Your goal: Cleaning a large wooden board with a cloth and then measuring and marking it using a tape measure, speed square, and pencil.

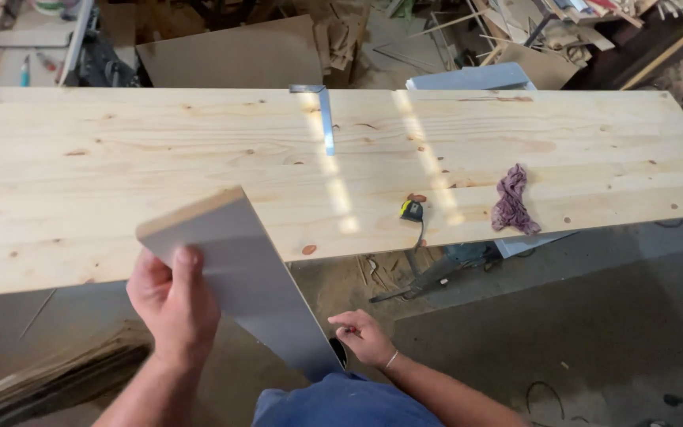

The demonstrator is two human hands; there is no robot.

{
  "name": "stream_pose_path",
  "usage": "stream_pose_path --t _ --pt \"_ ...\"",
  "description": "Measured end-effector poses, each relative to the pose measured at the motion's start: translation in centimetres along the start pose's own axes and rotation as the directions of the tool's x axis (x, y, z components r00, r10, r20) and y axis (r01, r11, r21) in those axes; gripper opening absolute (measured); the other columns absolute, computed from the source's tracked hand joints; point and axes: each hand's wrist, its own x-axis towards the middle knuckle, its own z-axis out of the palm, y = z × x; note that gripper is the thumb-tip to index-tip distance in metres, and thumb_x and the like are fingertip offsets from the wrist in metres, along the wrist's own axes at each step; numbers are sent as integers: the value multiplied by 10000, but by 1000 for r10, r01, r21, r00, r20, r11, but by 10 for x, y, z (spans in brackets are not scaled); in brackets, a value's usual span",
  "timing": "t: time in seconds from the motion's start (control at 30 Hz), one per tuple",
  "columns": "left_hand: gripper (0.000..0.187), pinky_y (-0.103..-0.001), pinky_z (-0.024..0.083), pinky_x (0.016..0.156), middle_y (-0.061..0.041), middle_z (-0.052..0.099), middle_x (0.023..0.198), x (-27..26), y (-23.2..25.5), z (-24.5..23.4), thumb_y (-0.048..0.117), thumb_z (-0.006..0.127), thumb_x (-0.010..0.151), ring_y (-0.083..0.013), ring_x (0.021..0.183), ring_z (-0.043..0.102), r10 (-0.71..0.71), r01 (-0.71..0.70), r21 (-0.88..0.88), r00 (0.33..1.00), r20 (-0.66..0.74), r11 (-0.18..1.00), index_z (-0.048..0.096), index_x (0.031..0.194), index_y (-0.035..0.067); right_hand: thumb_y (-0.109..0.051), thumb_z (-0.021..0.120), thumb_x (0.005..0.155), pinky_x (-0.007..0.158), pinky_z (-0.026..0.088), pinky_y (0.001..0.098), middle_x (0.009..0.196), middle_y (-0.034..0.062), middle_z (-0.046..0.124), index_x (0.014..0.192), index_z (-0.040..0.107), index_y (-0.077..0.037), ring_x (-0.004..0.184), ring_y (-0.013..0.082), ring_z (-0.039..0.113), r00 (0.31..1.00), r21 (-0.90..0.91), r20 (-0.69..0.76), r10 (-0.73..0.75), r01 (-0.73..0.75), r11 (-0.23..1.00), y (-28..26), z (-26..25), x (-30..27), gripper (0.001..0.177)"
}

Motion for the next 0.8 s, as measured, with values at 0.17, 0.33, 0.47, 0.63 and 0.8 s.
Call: stream_pose_path --t 0.17,0.33,0.47,0.63,0.8 --pt "375 -267 344 644 74 443 753 86 12 108 356 608 1052 -64 738 400 -157 156 24 987 41 987 414 778 189 -664 512 941 787 504 370 1184 39 748 1277 715 -151 955 203 630 998 -112 -66 9 -16 994 34 -43 10 646" --pt "308 -246 464 682 26 617 807 164 -18 202 412 638 986 -70 758 560 -85 110 -251 990 109 962 605 873 128 -292 692 930 612 321 351 751 22 406 710 404 -163 666 170 416 960 -41 -247 136 -150 988 64 -77 18 385" --pt "339 -272 473 566 4 600 695 229 -98 269 413 675 917 -91 637 550 -244 241 -194 970 10 951 565 756 136 -252 674 939 590 323 325 660 -40 390 685 437 -178 639 115 382 889 80 -410 206 -190 978 59 -102 38 356" --pt "362 -304 485 492 31 544 694 261 -202 323 349 638 981 -103 612 536 -608 559 242 751 257 793 414 731 214 -369 592 983 673 476 362 689 34 664 757 651 -114 685 176 608 683 3 -635 360 -464 886 61 -113 79 346" --pt "365 -410 648 434 -132 668 680 182 -418 322 412 783 923 -263 491 711 -729 641 370 487 481 672 694 924 58 -531 523 1022 1093 415 432 886 155 768 839 691 -101 1057 362 716 424 155 -515 745 -809 567 26 -121 160 497"
